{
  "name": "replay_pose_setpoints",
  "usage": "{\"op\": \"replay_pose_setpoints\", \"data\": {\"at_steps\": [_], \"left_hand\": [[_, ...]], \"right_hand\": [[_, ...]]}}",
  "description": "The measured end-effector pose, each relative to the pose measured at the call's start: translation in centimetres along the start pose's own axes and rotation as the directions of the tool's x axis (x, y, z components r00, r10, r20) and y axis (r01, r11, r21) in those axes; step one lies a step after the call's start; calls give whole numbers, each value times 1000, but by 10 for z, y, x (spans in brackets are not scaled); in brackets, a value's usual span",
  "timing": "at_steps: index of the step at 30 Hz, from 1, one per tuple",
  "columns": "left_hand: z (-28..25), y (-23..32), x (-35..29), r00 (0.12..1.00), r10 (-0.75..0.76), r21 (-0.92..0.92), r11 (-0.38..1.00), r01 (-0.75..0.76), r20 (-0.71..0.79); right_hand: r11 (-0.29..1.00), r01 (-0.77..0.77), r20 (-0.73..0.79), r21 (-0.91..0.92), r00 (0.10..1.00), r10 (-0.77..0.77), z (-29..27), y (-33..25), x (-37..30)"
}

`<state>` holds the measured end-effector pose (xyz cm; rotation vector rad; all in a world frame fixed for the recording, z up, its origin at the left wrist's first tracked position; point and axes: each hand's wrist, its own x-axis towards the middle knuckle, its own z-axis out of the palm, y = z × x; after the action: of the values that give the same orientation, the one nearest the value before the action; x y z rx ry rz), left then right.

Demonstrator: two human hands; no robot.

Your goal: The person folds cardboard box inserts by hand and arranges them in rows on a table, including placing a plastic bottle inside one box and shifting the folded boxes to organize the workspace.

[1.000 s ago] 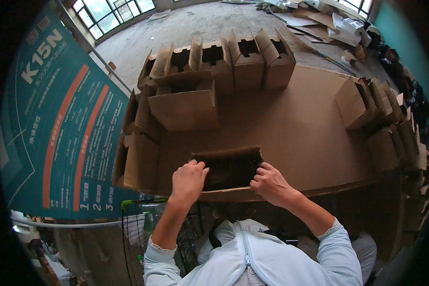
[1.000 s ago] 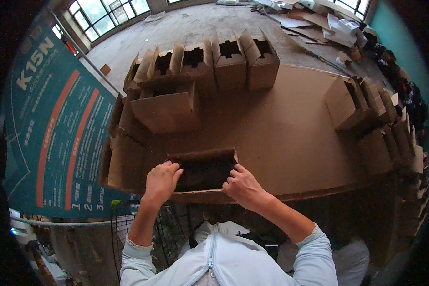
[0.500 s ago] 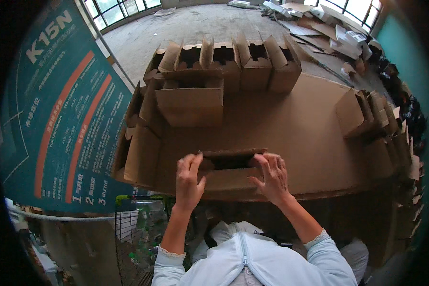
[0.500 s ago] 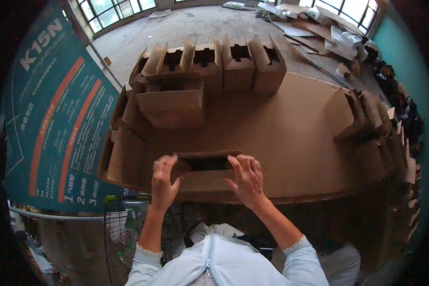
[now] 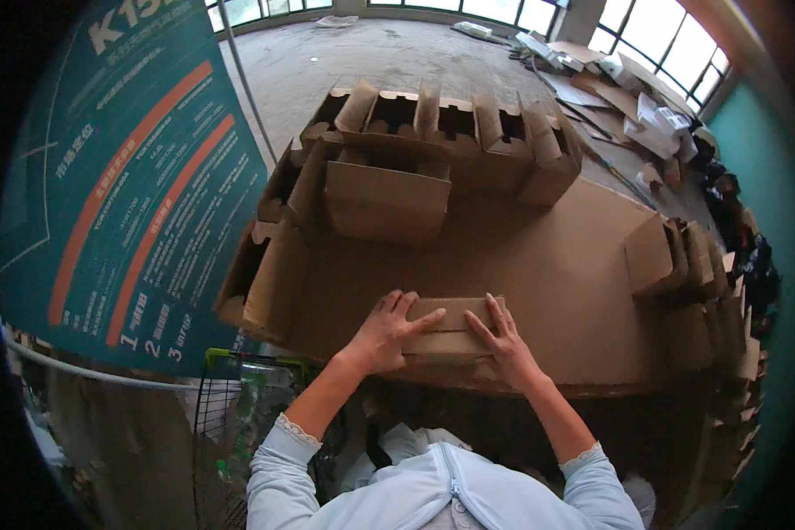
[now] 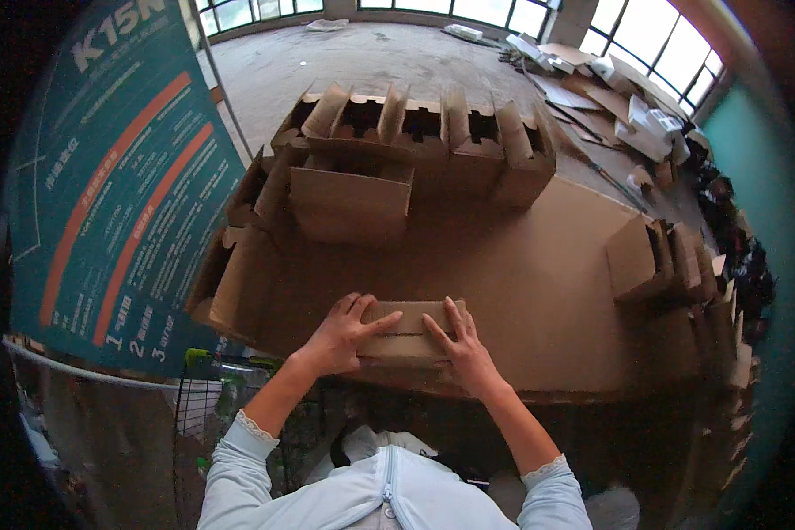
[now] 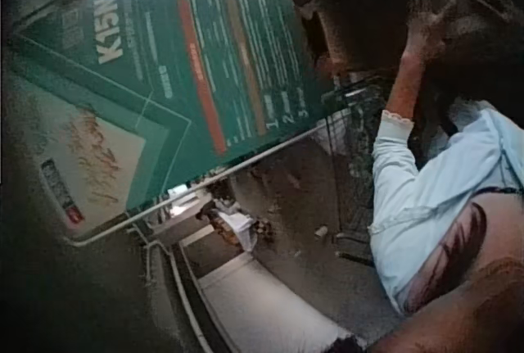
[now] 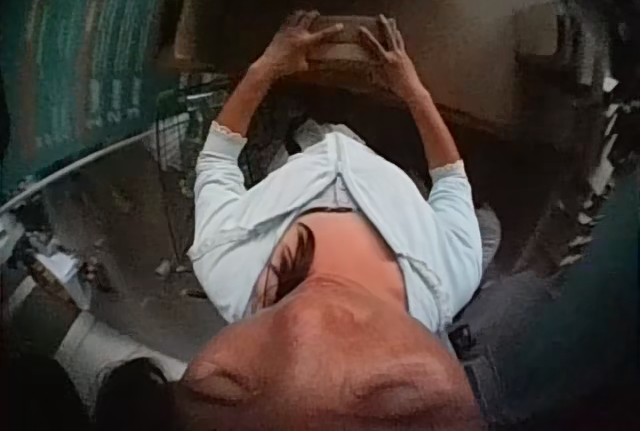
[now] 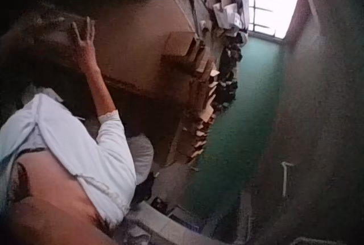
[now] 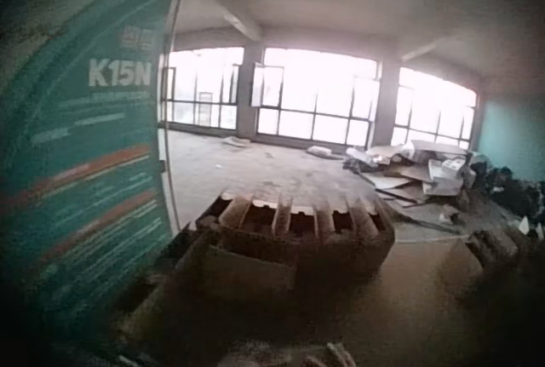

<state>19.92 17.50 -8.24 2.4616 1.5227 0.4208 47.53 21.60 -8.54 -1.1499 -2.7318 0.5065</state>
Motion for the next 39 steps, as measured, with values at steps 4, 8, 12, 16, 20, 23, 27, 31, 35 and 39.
{"op": "replay_pose_setpoints", "data": {"at_steps": [4, 8, 12, 16, 20, 23, 27, 31, 35, 39], "left_hand": [[2, 11, -25, 982, -131, 27, 990, 136, -136], [8, 5, -43, 887, -330, 17, 935, 354, -323], [0, -13, -52, 755, -501, 59, 816, 575, -423], [-1, -39, -57, 602, -610, 59, 676, 735, -516], [0, -52, -47, 517, -631, 45, 608, 793, -578], [2, -56, -39, 510, -628, 39, 607, 793, -588], [6, -66, -38, 499, -601, 71, 592, 803, -624], [-2, -63, -21, 486, -614, 48, 589, 806, -622], [4, -65, -22, 482, -606, 117, 541, 833, -632], [2, -63, -25, 503, -636, 166, 513, 842, -586]], "right_hand": [[996, 91, -40, -21, 995, -92, -7, -6, 32], [968, 239, -40, -77, 969, -243, 15, -4, 103], [921, 343, -118, -183, 923, -367, 36, -24, 177], [958, 170, -83, -231, 978, -193, 53, -78, 227], [947, 18, -217, -320, 972, -91, 85, -99, 252], [957, 25, -396, -288, 907, -143, 127, -82, 256], [964, 261, -297, 47, 925, -236, 128, -92, 204], [924, 255, -78, 285, 967, -243, 87, -89, 130], [815, 23, -110, 580, 993, 51, 38, -29, 66], [888, -33, -582, 459, 743, 329, -1, 127, -12]]}}
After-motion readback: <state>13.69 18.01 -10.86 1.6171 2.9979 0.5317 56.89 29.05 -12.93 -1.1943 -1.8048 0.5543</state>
